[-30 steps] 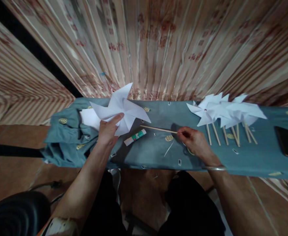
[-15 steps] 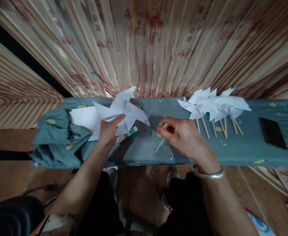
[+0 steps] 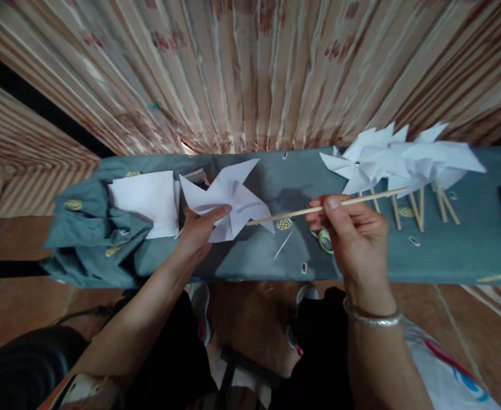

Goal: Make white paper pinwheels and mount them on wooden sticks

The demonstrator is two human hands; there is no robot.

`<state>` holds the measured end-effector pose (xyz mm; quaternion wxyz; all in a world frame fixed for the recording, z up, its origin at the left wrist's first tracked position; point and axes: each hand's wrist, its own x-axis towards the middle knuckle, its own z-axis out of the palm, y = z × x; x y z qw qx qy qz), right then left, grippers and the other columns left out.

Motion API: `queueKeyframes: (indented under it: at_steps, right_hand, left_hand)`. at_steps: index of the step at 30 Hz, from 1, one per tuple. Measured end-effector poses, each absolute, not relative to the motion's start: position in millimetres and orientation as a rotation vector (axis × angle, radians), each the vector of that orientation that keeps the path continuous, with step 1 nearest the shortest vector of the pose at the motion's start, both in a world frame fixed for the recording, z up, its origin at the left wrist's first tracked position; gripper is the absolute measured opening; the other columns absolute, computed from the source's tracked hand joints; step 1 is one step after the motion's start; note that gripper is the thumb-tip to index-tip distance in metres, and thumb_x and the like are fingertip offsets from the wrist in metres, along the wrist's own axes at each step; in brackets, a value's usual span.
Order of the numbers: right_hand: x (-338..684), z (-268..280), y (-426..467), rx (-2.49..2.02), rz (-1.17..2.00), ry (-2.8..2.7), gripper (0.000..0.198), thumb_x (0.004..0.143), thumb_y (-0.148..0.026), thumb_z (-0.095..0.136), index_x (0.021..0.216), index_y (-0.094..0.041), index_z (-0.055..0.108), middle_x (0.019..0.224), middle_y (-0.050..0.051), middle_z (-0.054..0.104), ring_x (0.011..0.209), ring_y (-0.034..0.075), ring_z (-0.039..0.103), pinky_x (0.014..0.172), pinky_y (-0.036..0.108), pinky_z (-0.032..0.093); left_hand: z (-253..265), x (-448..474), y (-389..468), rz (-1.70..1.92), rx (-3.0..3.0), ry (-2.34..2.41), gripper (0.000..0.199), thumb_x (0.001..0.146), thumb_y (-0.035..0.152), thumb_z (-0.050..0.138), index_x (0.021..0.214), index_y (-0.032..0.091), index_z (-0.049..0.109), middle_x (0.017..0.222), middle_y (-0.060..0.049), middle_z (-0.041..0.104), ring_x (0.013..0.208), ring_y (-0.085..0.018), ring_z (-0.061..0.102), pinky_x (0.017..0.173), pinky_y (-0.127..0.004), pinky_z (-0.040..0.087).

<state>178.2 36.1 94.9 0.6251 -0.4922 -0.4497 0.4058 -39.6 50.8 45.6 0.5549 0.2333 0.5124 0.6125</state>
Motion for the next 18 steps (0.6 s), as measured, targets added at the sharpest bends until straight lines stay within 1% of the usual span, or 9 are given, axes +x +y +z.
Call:
queueKeyframes:
  at_steps: [2,4,10,15,18]
  right_hand:
    - [177,91,38,-1.170,0.895,-1.037,0.018,0.073,-0.038,0.077,0.066,-0.022,0.072,0.072,0.002,0.071,0.054,0.011,0.060,0.052,0.026,0.049]
    - [180,87,40,-1.184,0.877,-1.046,0.019,0.074,-0.038,0.075,0.065,-0.022,0.071,0.074,0.001,0.072,0.055,0.010,0.060,0.053,0.026,0.049]
    - [194,77,40,-1.198,0.876,-1.042,0.017,0.076,-0.036,0.075,0.073,-0.020,0.072,0.072,0.002,0.072,0.056,0.010,0.061,0.054,0.026,0.049]
    - [198,74,40,-1.238,0.910,-1.073,0.017,0.079,-0.036,0.072,0.072,-0.020,0.071,0.073,0.001,0.071,0.055,0.009,0.059,0.054,0.027,0.048]
    - [198,74,40,-1.242,0.941,-1.052,0.019,0.077,-0.037,0.073,0.070,-0.020,0.071,0.070,0.001,0.070,0.055,0.009,0.058,0.053,0.026,0.047]
  left_hand:
    - [46,-36,50,1.405,0.539,1.194,0.032,0.046,0.027,0.088,0.071,0.016,0.071,0.076,-0.006,0.074,0.078,-0.025,0.072,0.073,-0.037,0.057]
    - [46,-32,50,1.356,0.533,1.187,0.031,0.048,0.026,0.087,0.072,0.015,0.072,0.076,-0.006,0.075,0.078,-0.025,0.072,0.073,-0.038,0.057]
    - [45,-23,49,1.299,0.527,1.138,0.030,0.049,0.023,0.086,0.076,0.016,0.074,0.076,-0.004,0.075,0.069,-0.020,0.069,0.070,-0.035,0.056]
    - [42,-18,49,1.244,0.502,1.149,0.030,0.048,0.022,0.086,0.074,0.017,0.073,0.077,-0.005,0.074,0.072,-0.022,0.069,0.073,-0.037,0.055]
    - [41,-16,50,1.228,0.507,1.154,0.031,0.047,0.022,0.086,0.075,0.016,0.073,0.077,-0.005,0.074,0.070,-0.023,0.069,0.073,-0.038,0.054]
